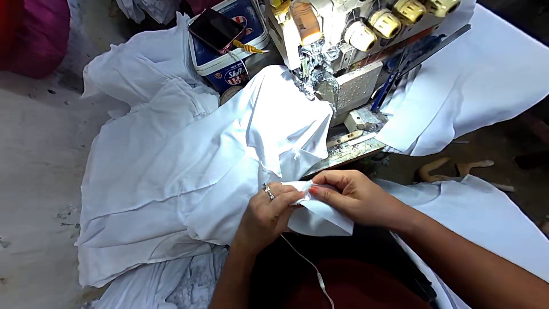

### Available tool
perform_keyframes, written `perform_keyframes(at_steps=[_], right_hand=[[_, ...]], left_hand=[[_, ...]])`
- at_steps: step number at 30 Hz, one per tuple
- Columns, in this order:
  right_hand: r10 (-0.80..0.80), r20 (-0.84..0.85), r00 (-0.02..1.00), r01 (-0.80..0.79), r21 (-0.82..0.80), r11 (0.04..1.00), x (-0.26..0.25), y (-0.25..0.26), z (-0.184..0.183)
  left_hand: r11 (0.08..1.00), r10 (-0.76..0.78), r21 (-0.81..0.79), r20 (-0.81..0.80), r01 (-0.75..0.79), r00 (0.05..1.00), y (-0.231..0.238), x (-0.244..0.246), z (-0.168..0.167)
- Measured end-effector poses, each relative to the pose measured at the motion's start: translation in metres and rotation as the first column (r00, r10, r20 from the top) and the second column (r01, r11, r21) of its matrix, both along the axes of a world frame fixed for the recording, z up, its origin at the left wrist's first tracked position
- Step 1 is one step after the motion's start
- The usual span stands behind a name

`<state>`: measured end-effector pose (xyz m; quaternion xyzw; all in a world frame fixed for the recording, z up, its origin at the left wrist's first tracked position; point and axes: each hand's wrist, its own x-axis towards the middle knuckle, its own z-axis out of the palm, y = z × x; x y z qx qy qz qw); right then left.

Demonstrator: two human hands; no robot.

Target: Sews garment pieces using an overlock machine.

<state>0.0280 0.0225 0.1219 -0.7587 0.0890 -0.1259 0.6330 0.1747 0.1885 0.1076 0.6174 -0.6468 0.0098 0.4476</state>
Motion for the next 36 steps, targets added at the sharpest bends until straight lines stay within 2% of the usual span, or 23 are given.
perform_keyframes(at_steps=[2, 4, 6, 7, 8, 10, 11, 12, 13, 14, 15, 16, 17, 18, 20, 22, 24, 26, 29, 33, 34, 36], right_hand=[[0.118, 0.026, 0.993, -0.116, -0.071, 0.991, -0.001, -0.006, 0.000], [0.235, 0.046, 0.971, -0.231, -0.089, 0.969, -0.001, -0.010, 0.001], [0.311, 0.077, 0.947, -0.305, -0.081, 0.949, -0.003, -0.013, 0.002], [0.327, 0.094, 0.940, -0.322, -0.069, 0.944, -0.004, -0.013, 0.002], [0.343, 0.112, 0.933, -0.339, -0.050, 0.939, -0.005, -0.014, 0.003], [0.365, 0.157, 0.918, -0.366, -0.029, 0.930, -0.008, -0.016, 0.003], [0.359, 0.183, 0.915, -0.360, -0.031, 0.933, -0.010, -0.017, 0.003], [0.343, 0.202, 0.917, -0.342, -0.039, 0.939, -0.012, -0.017, 0.002], [0.316, 0.214, 0.924, -0.313, -0.049, 0.949, -0.015, -0.018, 0.000], [0.275, 0.216, 0.937, -0.268, -0.064, 0.961, -0.017, -0.017, -0.002], [0.222, 0.203, 0.954, -0.207, -0.092, 0.974, -0.019, -0.016, -0.007], [0.158, 0.174, 0.972, -0.137, -0.130, 0.982, -0.020, -0.014, -0.013], [0.085, 0.145, 0.986, -0.060, -0.168, 0.984, -0.020, -0.010, -0.020], [0.001, 0.136, 0.991, 0.025, -0.192, 0.981, -0.017, -0.006, -0.027], [-0.170, 0.198, 0.965, 0.203, -0.160, 0.966, -0.006, 0.000, -0.037], [-0.353, 0.308, 0.883, 0.395, -0.082, 0.915, 0.012, 0.000, -0.038], [-0.506, 0.411, 0.758, 0.575, -0.057, 0.816, 0.034, -0.007, -0.036], [-0.596, 0.449, 0.666, 0.677, -0.028, 0.735, 0.054, -0.022, -0.037], [-0.643, 0.404, 0.651, 0.662, 0.111, 0.741, 0.070, -0.036, -0.039], [-0.605, 0.365, 0.707, 0.579, 0.193, 0.792, 0.067, -0.034, -0.039], [-0.602, 0.356, 0.715, 0.572, 0.197, 0.796, 0.065, -0.031, -0.040], [-0.598, 0.336, 0.727, 0.571, 0.186, 0.799, 0.063, -0.029, -0.043]], left_hand=[[0.987, -0.073, 0.146, 0.031, 0.067, 0.997, -0.003, 0.008, 0.017], [0.947, -0.158, 0.280, -0.014, 0.155, 0.987, -0.008, 0.013, 0.026], [0.887, -0.270, 0.328, -0.199, 0.324, 0.942, -0.015, 0.019, 0.026], [0.853, -0.328, 0.285, -0.358, 0.437, 0.874, -0.019, 0.020, 0.022], [0.816, -0.374, 0.198, -0.536, 0.543, 0.757, -0.023, 0.020, 0.015], [0.723, -0.407, -0.028, -0.825, 0.690, 0.393, -0.032, 0.014, -0.002], [0.678, -0.386, -0.106, -0.893, 0.727, 0.230, -0.037, 0.010, -0.008], [0.642, -0.350, -0.134, -0.927, 0.755, 0.133, -0.040, 0.009, -0.009], [0.630, -0.305, -0.093, -0.943, 0.771, 0.136, -0.042, 0.010, -0.006], [0.644, -0.264, 0.027, -0.930, 0.764, 0.256, -0.042, 0.014, 0.004], [0.678, -0.228, 0.215, -0.848, 0.703, 0.479, -0.040, 0.020, 0.018], [0.700, -0.195, 0.416, -0.671, 0.580, 0.715, -0.038, 0.028, 0.035], [0.701, -0.172, 0.573, -0.441, 0.424, 0.881, -0.037, 0.035, 0.051], [0.695, -0.160, 0.663, -0.234, 0.278, 0.959, -0.036, 0.040, 0.066], [0.745, -0.128, 0.664, 0.044, 0.066, 0.991, -0.041, 0.049, 0.088], [0.852, -0.025, 0.515, 0.229, -0.099, 0.973, -0.053, 0.056, 0.095], [0.917, 0.096, 0.342, 0.313, -0.206, 0.945, -0.077, 0.062, 0.099], [0.947, 0.176, 0.210, 0.295, -0.243, 0.939, -0.103, 0.068, 0.096], [0.976, 0.168, 0.115, 0.146, -0.185, 0.975, -0.134, 0.083, 0.074], [0.960, 0.101, 0.268, -0.076, -0.077, 0.992, -0.134, 0.093, 0.059], [0.955, 0.090, 0.292, -0.098, -0.058, 0.991, -0.131, 0.092, 0.061], [0.945, 0.098, 0.318, -0.037, -0.081, 0.995, -0.128, 0.090, 0.063]])
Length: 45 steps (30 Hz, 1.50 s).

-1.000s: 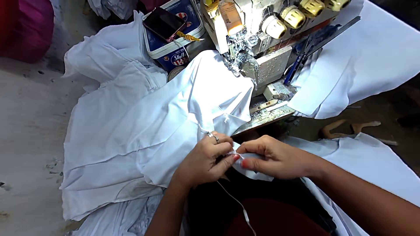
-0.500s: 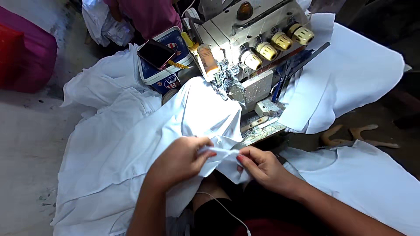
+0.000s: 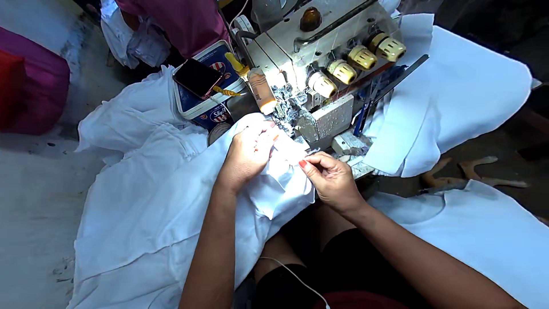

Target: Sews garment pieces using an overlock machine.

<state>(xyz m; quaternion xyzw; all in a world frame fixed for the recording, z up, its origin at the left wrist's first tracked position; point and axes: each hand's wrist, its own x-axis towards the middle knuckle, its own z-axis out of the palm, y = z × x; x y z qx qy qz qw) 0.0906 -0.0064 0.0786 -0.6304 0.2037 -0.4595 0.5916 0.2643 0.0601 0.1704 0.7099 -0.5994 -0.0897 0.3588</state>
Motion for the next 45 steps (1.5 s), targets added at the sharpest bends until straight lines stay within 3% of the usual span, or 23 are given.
perform_keyframes(at_steps=[3, 5, 7, 12, 15, 22, 25, 30, 34, 37, 39, 41, 43, 45], right_hand=[[-0.022, -0.032, 0.999, 0.023, 0.004, 1.000, 0.001, 0.004, 0.002], [-0.036, -0.044, 0.998, 0.032, -0.094, 0.995, 0.001, 0.006, 0.002], [-0.050, -0.068, 0.996, 0.037, -0.181, 0.983, 0.000, 0.004, 0.002], [-0.101, -0.136, 0.986, 0.085, -0.119, 0.989, 0.005, 0.000, 0.017], [-0.138, -0.119, 0.983, 0.118, -0.162, 0.980, 0.011, -0.007, 0.019], [-0.173, -0.151, 0.973, 0.116, -0.330, 0.937, 0.009, -0.014, 0.016], [-0.186, -0.242, 0.952, 0.084, -0.378, 0.922, 0.008, -0.019, 0.023], [-0.182, -0.345, 0.921, 0.035, -0.392, 0.920, 0.009, -0.027, 0.037], [-0.147, -0.334, 0.931, 0.013, -0.373, 0.928, 0.007, -0.031, 0.035], [-0.122, -0.320, 0.939, 0.001, -0.355, 0.935, 0.006, -0.033, 0.032], [-0.093, -0.317, 0.944, -0.018, -0.330, 0.944, 0.006, -0.035, 0.029], [-0.089, -0.282, 0.955, -0.010, -0.334, 0.943, 0.006, -0.036, 0.026], [-0.145, -0.146, 0.978, 0.066, -0.444, 0.894, 0.006, -0.036, 0.021], [-0.119, 0.007, 0.993, 0.100, -0.591, 0.800, 0.008, -0.037, 0.018]], left_hand=[[0.999, 0.029, -0.017, 0.137, -0.027, 0.990, -0.004, 0.001, -0.004], [0.997, 0.071, -0.007, 0.176, -0.070, 0.982, -0.008, -0.001, -0.006], [0.987, 0.158, 0.008, 0.129, -0.160, 0.979, -0.011, -0.009, -0.003], [0.935, 0.354, -0.003, -0.063, -0.355, 0.933, -0.028, -0.018, -0.005], [0.898, 0.440, 0.028, -0.103, -0.440, 0.892, -0.041, -0.017, -0.002], [0.892, 0.443, -0.030, -0.129, -0.451, 0.887, -0.044, -0.016, -0.007], [0.887, 0.450, -0.089, -0.051, -0.453, 0.891, -0.047, -0.012, -0.012], [0.870, 0.492, -0.047, 0.091, -0.490, 0.866, -0.046, -0.008, -0.005], [0.913, 0.407, -0.142, 0.394, -0.382, 0.825, 0.014, -0.026, 0.010], [0.978, 0.134, 0.045, 0.618, -0.204, 0.775, 0.064, -0.044, 0.004], [0.991, 0.012, 0.096, 0.648, -0.097, 0.762, 0.078, -0.044, -0.011], [0.994, -0.090, 0.094, 0.512, 0.048, 0.854, 0.085, -0.038, -0.010], [0.971, -0.234, 0.077, 0.117, 0.226, 0.965, 0.088, -0.035, 0.020], [0.910, -0.360, 0.136, -0.209, 0.391, 0.909, 0.089, -0.031, 0.061]])
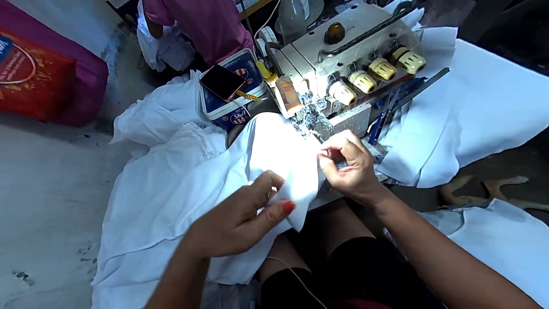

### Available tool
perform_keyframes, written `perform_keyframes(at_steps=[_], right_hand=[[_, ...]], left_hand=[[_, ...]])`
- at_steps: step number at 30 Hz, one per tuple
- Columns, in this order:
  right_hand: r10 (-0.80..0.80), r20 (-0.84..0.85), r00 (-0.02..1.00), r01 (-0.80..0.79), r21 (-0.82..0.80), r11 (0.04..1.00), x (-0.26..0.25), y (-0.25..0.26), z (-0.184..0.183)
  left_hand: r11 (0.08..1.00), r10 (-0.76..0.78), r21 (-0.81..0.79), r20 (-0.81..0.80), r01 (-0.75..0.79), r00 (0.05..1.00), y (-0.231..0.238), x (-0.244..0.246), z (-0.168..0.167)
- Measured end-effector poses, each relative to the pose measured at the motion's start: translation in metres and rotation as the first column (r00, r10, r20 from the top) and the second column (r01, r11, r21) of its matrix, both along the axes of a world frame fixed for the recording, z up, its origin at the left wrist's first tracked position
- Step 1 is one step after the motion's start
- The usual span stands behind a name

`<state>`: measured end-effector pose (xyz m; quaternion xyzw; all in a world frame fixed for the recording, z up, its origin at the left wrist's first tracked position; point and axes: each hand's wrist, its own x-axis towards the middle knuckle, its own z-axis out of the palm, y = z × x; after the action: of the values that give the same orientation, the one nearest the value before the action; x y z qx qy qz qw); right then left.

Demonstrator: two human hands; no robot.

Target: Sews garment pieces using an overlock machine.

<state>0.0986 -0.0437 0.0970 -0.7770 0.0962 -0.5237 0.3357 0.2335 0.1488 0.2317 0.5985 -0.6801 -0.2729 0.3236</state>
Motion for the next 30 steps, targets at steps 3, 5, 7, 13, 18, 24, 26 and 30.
perform_keyframes(at_steps=[3, 5, 7, 13, 18, 24, 26, 30], right_hand=[[0.179, -0.023, 0.984, -0.180, -0.203, 0.963, 0.002, 0.002, 0.011], [0.237, -0.080, 0.968, -0.251, -0.321, 0.913, -0.004, 0.004, 0.023], [0.248, -0.240, 0.939, -0.327, -0.392, 0.860, -0.027, 0.007, 0.036], [0.046, -0.516, 0.855, -0.328, -0.472, 0.818, -0.101, 0.015, 0.050], [0.419, -0.258, 0.871, -0.461, -0.131, 0.878, -0.096, 0.015, 0.056], [0.497, -0.458, 0.737, -0.236, 0.514, 0.824, -0.020, 0.045, 0.030], [0.565, -0.482, 0.670, -0.301, 0.520, 0.800, -0.021, 0.047, 0.029], [0.568, -0.385, 0.727, -0.455, 0.349, 0.819, -0.054, 0.049, 0.035]], left_hand=[[0.982, -0.121, 0.141, -0.014, 0.122, 0.993, -0.007, -0.002, 0.045], [0.976, -0.178, 0.160, 0.198, 0.147, 0.964, -0.018, -0.007, 0.060], [0.983, -0.143, 0.174, 0.541, 0.056, 0.829, -0.027, -0.019, 0.057], [0.970, 0.079, -0.180, 0.870, 0.165, 0.487, -0.036, -0.053, -0.051], [0.998, -0.060, 0.013, 0.653, 0.068, 0.755, 0.017, -0.064, -0.012], [0.825, 0.216, 0.111, 0.844, -0.554, 0.491, 0.037, -0.041, 0.036], [0.933, 0.168, 0.076, 0.773, -0.352, 0.611, 0.041, -0.028, 0.041], [0.990, -0.066, -0.086, 0.427, 0.113, 0.902, 0.025, -0.035, 0.045]])
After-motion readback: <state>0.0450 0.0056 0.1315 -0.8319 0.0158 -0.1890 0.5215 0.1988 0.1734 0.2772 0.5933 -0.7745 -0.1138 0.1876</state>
